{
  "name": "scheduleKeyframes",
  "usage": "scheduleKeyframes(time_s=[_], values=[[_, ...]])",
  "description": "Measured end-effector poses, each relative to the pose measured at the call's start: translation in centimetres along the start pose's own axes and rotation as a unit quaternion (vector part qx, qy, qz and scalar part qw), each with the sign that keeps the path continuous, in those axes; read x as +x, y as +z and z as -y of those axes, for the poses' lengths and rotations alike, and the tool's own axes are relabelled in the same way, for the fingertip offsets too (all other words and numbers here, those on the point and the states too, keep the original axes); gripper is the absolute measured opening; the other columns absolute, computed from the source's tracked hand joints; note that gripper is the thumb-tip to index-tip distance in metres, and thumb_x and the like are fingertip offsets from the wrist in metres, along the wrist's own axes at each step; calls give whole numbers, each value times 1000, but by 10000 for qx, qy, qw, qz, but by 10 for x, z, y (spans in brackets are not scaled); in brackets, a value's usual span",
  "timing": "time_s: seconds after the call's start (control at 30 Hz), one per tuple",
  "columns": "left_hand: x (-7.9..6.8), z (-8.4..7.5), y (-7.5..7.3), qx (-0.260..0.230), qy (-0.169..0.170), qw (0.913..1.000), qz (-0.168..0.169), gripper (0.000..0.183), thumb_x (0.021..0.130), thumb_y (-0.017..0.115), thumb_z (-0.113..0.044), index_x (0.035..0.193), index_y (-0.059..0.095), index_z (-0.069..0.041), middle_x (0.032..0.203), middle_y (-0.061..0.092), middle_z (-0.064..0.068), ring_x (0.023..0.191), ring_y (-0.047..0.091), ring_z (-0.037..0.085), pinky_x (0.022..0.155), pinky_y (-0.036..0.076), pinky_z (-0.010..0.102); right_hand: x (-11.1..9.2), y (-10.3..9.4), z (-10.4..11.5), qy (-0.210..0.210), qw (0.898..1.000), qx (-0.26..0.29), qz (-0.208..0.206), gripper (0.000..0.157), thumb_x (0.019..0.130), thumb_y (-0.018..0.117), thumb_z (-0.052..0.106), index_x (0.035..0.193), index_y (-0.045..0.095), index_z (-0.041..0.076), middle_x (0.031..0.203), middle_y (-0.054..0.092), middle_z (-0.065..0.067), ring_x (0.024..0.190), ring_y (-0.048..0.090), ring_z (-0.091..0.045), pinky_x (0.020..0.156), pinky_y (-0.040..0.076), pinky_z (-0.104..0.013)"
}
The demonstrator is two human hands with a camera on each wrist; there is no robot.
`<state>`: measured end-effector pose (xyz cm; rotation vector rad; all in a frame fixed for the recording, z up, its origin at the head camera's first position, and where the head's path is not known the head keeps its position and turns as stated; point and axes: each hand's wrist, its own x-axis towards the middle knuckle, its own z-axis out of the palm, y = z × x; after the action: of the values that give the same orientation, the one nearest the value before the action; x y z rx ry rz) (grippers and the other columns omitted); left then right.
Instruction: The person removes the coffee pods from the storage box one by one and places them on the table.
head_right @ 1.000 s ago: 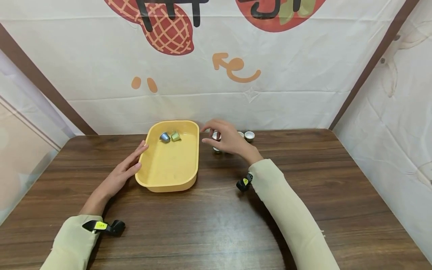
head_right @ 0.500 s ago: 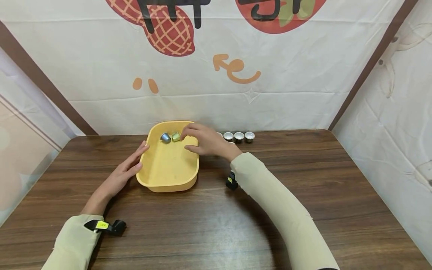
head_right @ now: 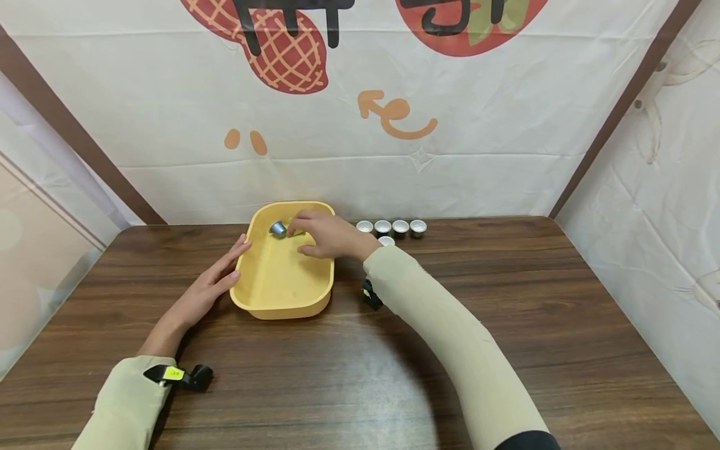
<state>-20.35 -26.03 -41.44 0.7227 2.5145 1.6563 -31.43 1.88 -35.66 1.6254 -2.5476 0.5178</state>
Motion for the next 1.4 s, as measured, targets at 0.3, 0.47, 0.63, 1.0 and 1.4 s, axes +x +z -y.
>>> scheduleKeyframes(time_s=[0.3, 0.47, 0.63, 1.0, 1.4], values=[[0, -1, 1, -17, -29, 10000, -13, 55, 101, 47, -9, 152, 28, -15, 160, 5, -5, 145, 4, 17, 108, 10, 58, 16, 3, -7, 186, 9985, -353, 375, 34, 85, 72, 22, 116, 64, 12, 123, 54, -2, 119, 47, -17, 103, 32, -27], [0, -2, 1, 13, -76, 10000, -20, 56, 101, 47, -8, 152, 27, -15, 160, 5, -6, 145, 4, 17, 108, 10, 60, 22, 4, -10, 383, 9962, -487, 618, 37, 85, 71, 22, 120, 63, 14, 127, 52, -2, 121, 45, -16, 102, 32, -26], [0, -1, 1, 24, -55, 10000, 13, 58, 100, 47, -6, 153, 25, -15, 160, 4, -2, 145, 3, 18, 108, 9, 61, 27, 4, -11, 512, 9936, -533, 855, 38, 85, 70, 21, 122, 62, 15, 128, 52, -2, 121, 46, -17, 103, 32, -27], [-2, 0, 0, 6, -20, 10000, -12, 57, 101, 47, -7, 153, 25, -15, 160, 4, 0, 145, 3, 18, 108, 8, 60, 33, 1, -16, 133, 9958, -156, 895, 28, 87, 67, 11, 115, 66, 7, 117, 60, -6, 111, 54, -20, 97, 37, -28], [-1, 0, 1, -19, -65, 10000, -12, 57, 101, 47, -7, 153, 26, -16, 160, 4, -1, 145, 3, 18, 108, 9, 60, 33, 3, -19, 150, 9972, 48, 727, 30, 84, 64, 2, 113, 66, 6, 115, 61, -7, 110, 56, -23, 97, 38, -28]])
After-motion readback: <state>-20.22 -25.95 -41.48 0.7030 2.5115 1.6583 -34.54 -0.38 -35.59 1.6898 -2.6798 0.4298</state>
